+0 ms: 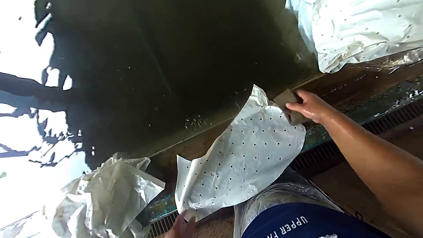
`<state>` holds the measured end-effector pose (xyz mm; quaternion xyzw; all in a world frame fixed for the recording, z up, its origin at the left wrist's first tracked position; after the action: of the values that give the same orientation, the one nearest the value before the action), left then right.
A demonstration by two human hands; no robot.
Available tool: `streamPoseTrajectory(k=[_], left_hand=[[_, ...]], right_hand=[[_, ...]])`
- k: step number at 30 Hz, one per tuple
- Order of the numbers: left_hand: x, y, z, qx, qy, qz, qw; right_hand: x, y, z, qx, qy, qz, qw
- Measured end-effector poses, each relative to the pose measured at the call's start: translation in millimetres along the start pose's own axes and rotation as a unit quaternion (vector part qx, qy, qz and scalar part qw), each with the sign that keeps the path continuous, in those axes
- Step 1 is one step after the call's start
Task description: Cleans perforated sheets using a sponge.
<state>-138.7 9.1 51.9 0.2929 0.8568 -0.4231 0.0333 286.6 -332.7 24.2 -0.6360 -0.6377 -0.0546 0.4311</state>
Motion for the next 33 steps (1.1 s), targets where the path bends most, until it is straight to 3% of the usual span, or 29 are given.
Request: streamPoseTrajectory(k=[3,5,7,11,15,22,26,29,31,33], left_hand=[[-115.1,23.1,-15.8,-0.123,0.024,0.162,0.979],[-197.2,59.9,-4.7,-0.144,-0.01,0.29,0.946],[-268.1,109.4,8.9,-0.135,-0.026,0.357,0.924],[-389.4,186.4,32.2,-0.039,-0.039,0.33,0.942],[-448.6,209.5,51.9,0.065,0.054,0.308,0.947],[-452.1,236.6,66.5,0.047,0.007,0.3,0.953],[-440.7,211.5,81.8,0.012,0.015,0.323,0.946],[-386.8,146.9,64.5,-0.094,0.07,0.395,0.911],[-325.5,102.5,69.2,-0.145,0.101,0.411,0.895],[-264.8,70.3,88.8,-0.148,0.116,0.389,0.902]], right_hand=[[-4.9,-19.5,18.2,0.026,-0.091,-0.028,0.995],[-1.8,-27.2,26.0,0.022,-0.114,0.007,0.993],[-4.5,-28.3,26.5,0.037,-0.111,0.032,0.993],[-18.2,-15.3,21.1,0.087,-0.075,0.014,0.993],[-21.6,-9.6,16.5,0.145,-0.053,0.004,0.988],[-28.3,-13.9,17.0,0.182,0.059,0.009,0.981],[-52.5,-22.7,-19.3,0.127,-0.034,0.043,0.99],[-37.9,-31.7,-40.5,0.014,-0.146,0.03,0.989],[3.9,-44.3,-30.1,-0.046,-0.172,-0.052,0.983],[45.6,-59.1,13.1,-0.059,-0.167,-0.172,0.969]])
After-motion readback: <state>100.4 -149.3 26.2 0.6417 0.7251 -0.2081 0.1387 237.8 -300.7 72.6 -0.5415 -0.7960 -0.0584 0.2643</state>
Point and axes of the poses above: each hand's wrist, its own y-axis towards the middle knuckle, its own z-axis out of the palm, x = y × z, the point moved 6 cm from there along y, towards the middle knuckle, and after that the axes turned 5 degrees about z, right-handed, at the moved point
